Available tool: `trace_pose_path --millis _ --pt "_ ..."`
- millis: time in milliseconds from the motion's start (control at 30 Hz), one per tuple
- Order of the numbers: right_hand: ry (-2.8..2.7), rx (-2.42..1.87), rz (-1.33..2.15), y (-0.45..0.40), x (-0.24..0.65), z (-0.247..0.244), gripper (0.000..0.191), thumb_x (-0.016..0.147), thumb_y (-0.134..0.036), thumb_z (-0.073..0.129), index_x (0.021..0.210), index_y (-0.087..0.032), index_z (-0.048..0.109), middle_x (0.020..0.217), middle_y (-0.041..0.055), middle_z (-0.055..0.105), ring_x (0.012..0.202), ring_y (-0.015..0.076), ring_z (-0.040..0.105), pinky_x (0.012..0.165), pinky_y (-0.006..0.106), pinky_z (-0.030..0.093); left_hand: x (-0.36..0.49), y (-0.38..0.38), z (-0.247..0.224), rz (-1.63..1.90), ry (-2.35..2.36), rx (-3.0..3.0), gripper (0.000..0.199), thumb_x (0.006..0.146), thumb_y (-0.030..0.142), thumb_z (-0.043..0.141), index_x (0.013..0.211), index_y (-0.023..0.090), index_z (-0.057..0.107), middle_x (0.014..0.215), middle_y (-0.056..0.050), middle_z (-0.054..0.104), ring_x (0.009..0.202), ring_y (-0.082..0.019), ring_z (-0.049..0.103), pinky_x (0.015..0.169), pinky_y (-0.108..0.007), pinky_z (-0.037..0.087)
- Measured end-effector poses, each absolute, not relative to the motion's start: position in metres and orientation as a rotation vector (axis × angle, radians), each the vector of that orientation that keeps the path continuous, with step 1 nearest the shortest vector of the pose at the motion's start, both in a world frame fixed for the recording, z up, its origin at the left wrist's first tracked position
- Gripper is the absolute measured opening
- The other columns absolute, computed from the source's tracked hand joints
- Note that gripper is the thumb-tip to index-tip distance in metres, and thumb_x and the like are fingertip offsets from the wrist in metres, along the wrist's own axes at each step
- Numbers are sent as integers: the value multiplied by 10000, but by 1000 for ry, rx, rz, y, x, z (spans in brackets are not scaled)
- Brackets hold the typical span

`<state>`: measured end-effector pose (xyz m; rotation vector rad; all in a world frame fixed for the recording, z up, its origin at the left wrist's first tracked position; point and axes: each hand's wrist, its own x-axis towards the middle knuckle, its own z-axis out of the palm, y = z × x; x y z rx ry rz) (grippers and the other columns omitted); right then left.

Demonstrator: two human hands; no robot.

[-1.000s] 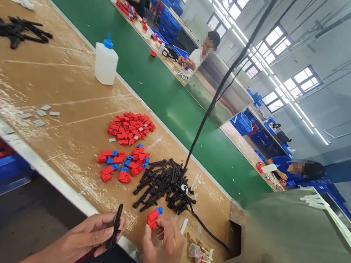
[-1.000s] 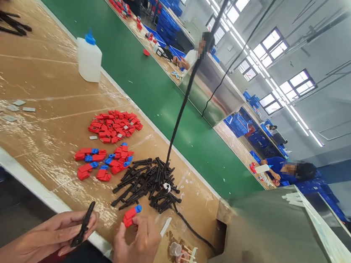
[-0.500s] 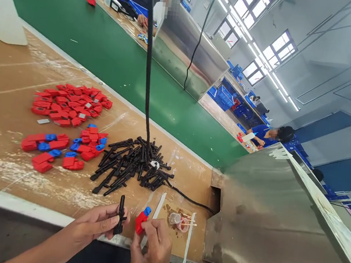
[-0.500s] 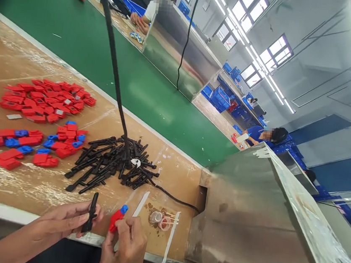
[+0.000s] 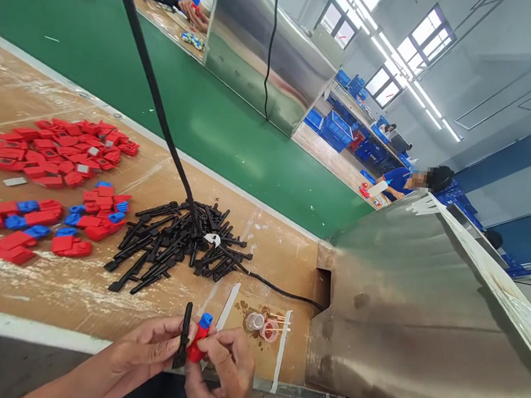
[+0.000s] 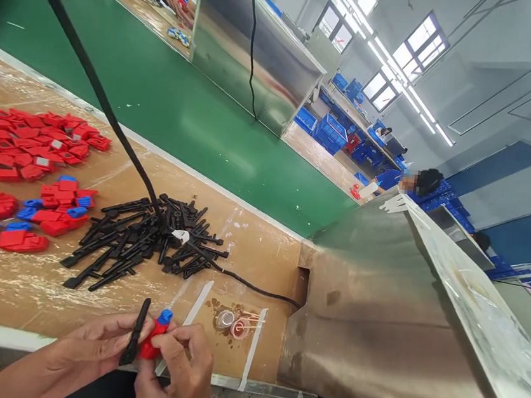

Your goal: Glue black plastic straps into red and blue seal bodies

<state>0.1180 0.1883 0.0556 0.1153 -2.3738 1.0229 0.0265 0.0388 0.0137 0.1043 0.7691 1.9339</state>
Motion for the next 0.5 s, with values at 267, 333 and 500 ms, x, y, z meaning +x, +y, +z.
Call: trace_pose_path --millis 267,333,500 --pt "-1740 -794 2324 182 138 16 503 891 -679 754 783 -195 667 649 14 691 335 58 427 288 146 244 22 33 37 1937 977 156 430 753 618 934 968 250 874 941 -62 781 993 -314 659 955 -373 503" --pt "-1551 -862 2556 173 140 9 567 816 -727 807 740 -183 668 612 37 704 314 59 440 275 135 186 23 34 36 1920 1007 224 476 767 658 914 983 235 877 933 -70 776 949 -298 648 900 -359 509" --pt "-1076 -1039 2683 152 140 3 508 675 -611 975 713 -173 720 716 81 776 464 97 647 321 95 226 32 39 32 1913 1148 253 535 751 735 892 863 213 858 856 -57 711 775 -224 583 644 -284 491"
